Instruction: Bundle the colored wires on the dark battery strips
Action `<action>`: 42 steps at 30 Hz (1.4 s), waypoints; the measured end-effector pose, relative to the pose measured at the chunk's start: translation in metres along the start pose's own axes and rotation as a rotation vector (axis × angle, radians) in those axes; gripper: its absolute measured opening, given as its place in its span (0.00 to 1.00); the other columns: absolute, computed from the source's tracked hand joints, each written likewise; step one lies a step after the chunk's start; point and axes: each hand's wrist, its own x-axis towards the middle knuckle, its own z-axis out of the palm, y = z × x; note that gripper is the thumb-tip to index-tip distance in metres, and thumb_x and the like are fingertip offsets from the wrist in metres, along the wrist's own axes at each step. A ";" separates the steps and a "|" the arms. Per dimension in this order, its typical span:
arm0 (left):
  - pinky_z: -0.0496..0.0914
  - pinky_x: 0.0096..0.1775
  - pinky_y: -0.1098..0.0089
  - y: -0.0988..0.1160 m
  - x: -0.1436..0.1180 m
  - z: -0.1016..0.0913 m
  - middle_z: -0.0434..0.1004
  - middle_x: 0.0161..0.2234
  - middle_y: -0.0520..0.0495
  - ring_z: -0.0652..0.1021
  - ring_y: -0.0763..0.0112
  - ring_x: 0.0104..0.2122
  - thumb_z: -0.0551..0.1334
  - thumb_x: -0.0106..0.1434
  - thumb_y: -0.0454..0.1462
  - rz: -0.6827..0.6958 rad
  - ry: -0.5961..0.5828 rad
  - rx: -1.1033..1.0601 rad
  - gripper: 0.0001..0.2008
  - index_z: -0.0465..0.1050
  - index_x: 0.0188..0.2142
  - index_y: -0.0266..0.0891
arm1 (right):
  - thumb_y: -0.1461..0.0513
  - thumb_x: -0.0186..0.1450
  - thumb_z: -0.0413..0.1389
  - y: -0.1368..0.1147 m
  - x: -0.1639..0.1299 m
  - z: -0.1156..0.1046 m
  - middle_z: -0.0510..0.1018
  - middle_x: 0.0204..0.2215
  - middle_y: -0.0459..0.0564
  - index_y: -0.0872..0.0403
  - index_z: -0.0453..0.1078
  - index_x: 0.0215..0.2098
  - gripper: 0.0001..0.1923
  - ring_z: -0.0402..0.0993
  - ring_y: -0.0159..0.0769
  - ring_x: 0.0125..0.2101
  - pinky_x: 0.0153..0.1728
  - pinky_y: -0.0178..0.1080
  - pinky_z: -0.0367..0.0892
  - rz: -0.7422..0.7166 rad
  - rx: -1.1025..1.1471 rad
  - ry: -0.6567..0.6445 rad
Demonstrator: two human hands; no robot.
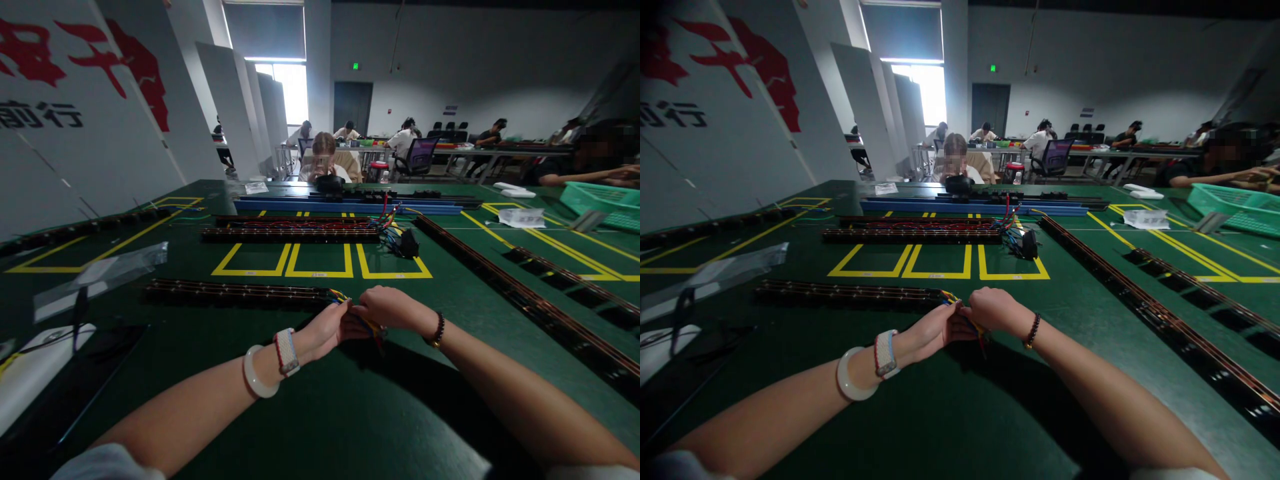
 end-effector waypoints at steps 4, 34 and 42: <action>0.66 0.49 0.54 0.004 -0.003 0.004 0.76 0.41 0.33 0.78 0.61 0.40 0.48 0.69 0.38 -0.003 -0.044 0.001 0.14 0.67 0.44 0.30 | 0.54 0.68 0.47 0.017 0.010 0.001 0.73 0.20 0.49 0.59 0.71 0.26 0.21 0.64 0.27 0.18 0.20 0.31 0.56 -0.021 0.377 -0.172; 0.66 0.35 0.70 0.006 -0.013 0.014 0.69 0.27 0.50 0.72 0.73 0.27 0.49 0.68 0.39 -0.039 0.209 0.014 0.10 0.64 0.35 0.37 | 0.52 0.63 0.56 0.070 0.057 0.027 0.77 0.26 0.50 0.58 0.76 0.32 0.17 0.69 0.32 0.26 0.26 0.32 0.56 0.098 0.295 0.445; 0.67 0.41 0.67 0.008 -0.011 0.019 0.71 0.29 0.47 0.74 0.72 0.30 0.47 0.69 0.37 -0.007 0.174 -0.063 0.11 0.63 0.33 0.35 | 0.54 0.63 0.57 0.066 0.047 0.032 0.75 0.31 0.52 0.55 0.74 0.34 0.12 0.68 0.38 0.36 0.37 0.37 0.59 -0.015 0.089 0.553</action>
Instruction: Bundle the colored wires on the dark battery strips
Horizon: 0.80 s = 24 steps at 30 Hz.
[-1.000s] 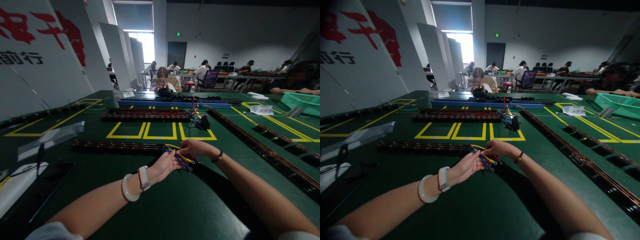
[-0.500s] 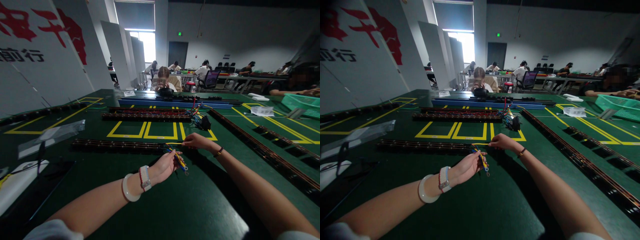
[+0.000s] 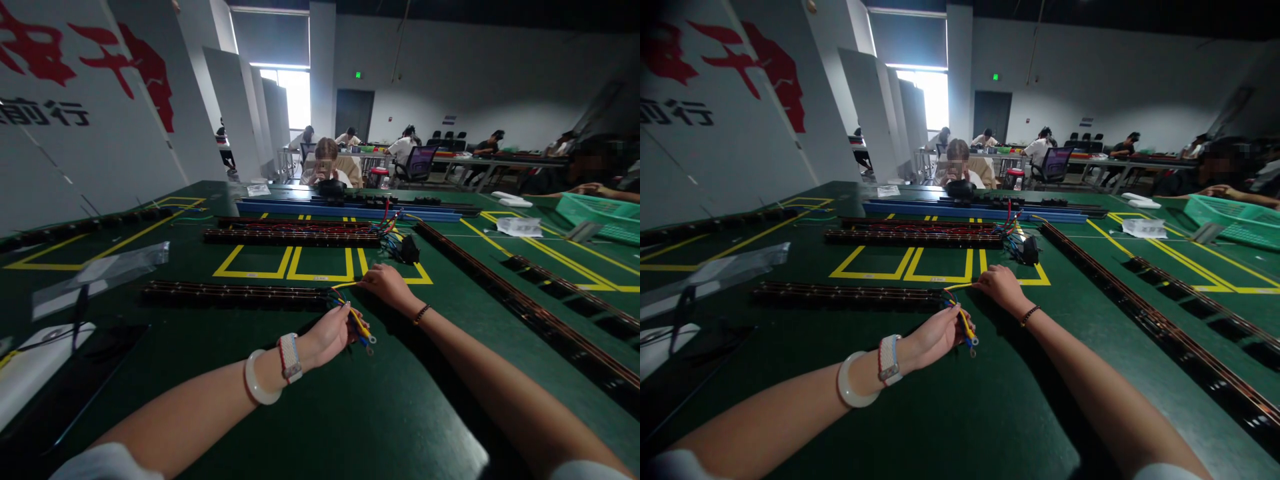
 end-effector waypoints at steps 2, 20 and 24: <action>0.68 0.42 0.66 -0.001 0.001 -0.002 0.72 0.30 0.45 0.75 0.71 0.31 0.47 0.69 0.36 0.015 -0.027 -0.013 0.11 0.64 0.34 0.35 | 0.53 0.62 0.58 -0.004 -0.005 -0.011 0.74 0.34 0.52 0.55 0.73 0.36 0.13 0.68 0.38 0.36 0.38 0.38 0.61 -0.063 0.086 -0.001; 0.71 0.38 0.66 -0.008 0.008 -0.008 0.76 0.28 0.43 0.77 0.70 0.29 0.47 0.69 0.38 0.088 -0.173 0.043 0.14 0.67 0.33 0.33 | 0.58 0.67 0.48 -0.057 -0.049 -0.076 0.70 0.18 0.46 0.57 0.69 0.24 0.17 0.57 0.25 0.17 0.18 0.32 0.49 0.063 0.113 -0.504; 0.71 0.36 0.66 -0.007 0.008 -0.009 0.76 0.27 0.42 0.78 0.68 0.28 0.46 0.69 0.37 0.071 -0.129 0.041 0.16 0.68 0.32 0.32 | 0.59 0.66 0.50 -0.051 -0.040 -0.079 0.74 0.21 0.47 0.57 0.72 0.33 0.12 0.66 0.28 0.20 0.22 0.31 0.56 0.123 0.225 -0.228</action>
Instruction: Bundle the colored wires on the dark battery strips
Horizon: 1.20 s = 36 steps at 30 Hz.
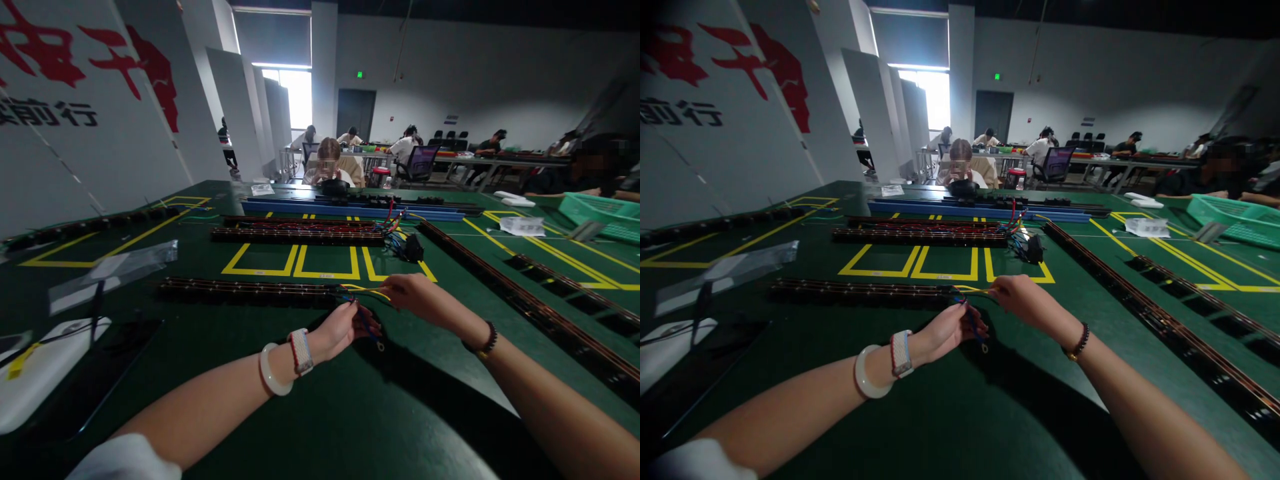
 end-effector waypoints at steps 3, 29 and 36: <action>0.71 0.34 0.66 -0.001 0.002 -0.001 0.74 0.24 0.44 0.77 0.69 0.25 0.48 0.69 0.37 -0.018 0.056 0.007 0.16 0.66 0.29 0.33 | 0.60 0.64 0.53 -0.003 0.011 0.001 0.76 0.24 0.48 0.56 0.71 0.35 0.08 0.70 0.30 0.23 0.24 0.32 0.60 -0.087 0.155 0.126; 0.69 0.34 0.67 -0.004 0.005 -0.004 0.74 0.25 0.44 0.76 0.70 0.25 0.47 0.69 0.35 -0.030 0.040 0.062 0.10 0.62 0.35 0.34 | 0.52 0.67 0.49 -0.005 0.059 0.026 0.74 0.35 0.52 0.56 0.71 0.44 0.18 0.69 0.34 0.31 0.31 0.35 0.64 -0.214 0.276 0.311; 0.71 0.33 0.64 0.013 -0.003 -0.003 0.76 0.24 0.43 0.78 0.68 0.24 0.47 0.68 0.46 -0.164 0.006 0.365 0.15 0.59 0.36 0.36 | 0.58 0.69 0.49 0.056 0.038 0.073 0.74 0.32 0.53 0.55 0.75 0.40 0.14 0.68 0.38 0.34 0.36 0.39 0.62 -0.289 -0.142 0.178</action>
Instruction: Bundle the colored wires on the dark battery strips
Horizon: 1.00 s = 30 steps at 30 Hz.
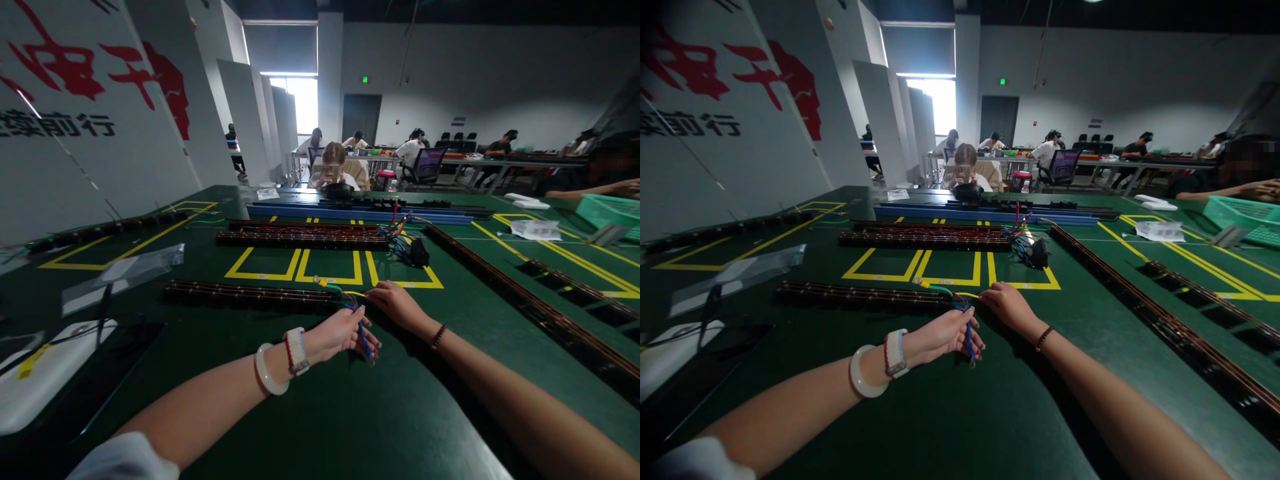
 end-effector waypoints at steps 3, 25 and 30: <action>0.69 0.27 0.69 0.006 -0.001 -0.011 0.74 0.19 0.47 0.75 0.70 0.19 0.47 0.67 0.49 -0.030 0.006 0.191 0.18 0.61 0.34 0.37 | 0.58 0.70 0.48 0.000 0.003 0.002 0.74 0.32 0.53 0.55 0.75 0.39 0.15 0.68 0.37 0.33 0.34 0.37 0.60 -0.005 -0.016 -0.007; 0.70 0.27 0.69 0.024 -0.008 -0.042 0.76 0.19 0.41 0.78 0.66 0.22 0.55 0.63 0.49 -0.089 -0.275 0.563 0.19 0.72 0.29 0.35 | 0.57 0.69 0.49 -0.004 0.007 -0.006 0.75 0.33 0.54 0.55 0.75 0.41 0.14 0.69 0.38 0.36 0.38 0.40 0.63 0.041 0.072 0.010; 0.70 0.26 0.69 0.026 -0.013 -0.033 0.78 0.22 0.41 0.78 0.66 0.22 0.52 0.64 0.47 -0.101 -0.206 0.608 0.19 0.71 0.31 0.34 | 0.55 0.70 0.47 -0.039 0.013 -0.026 0.71 0.49 0.55 0.52 0.67 0.54 0.18 0.68 0.39 0.48 0.50 0.44 0.63 0.087 0.480 0.060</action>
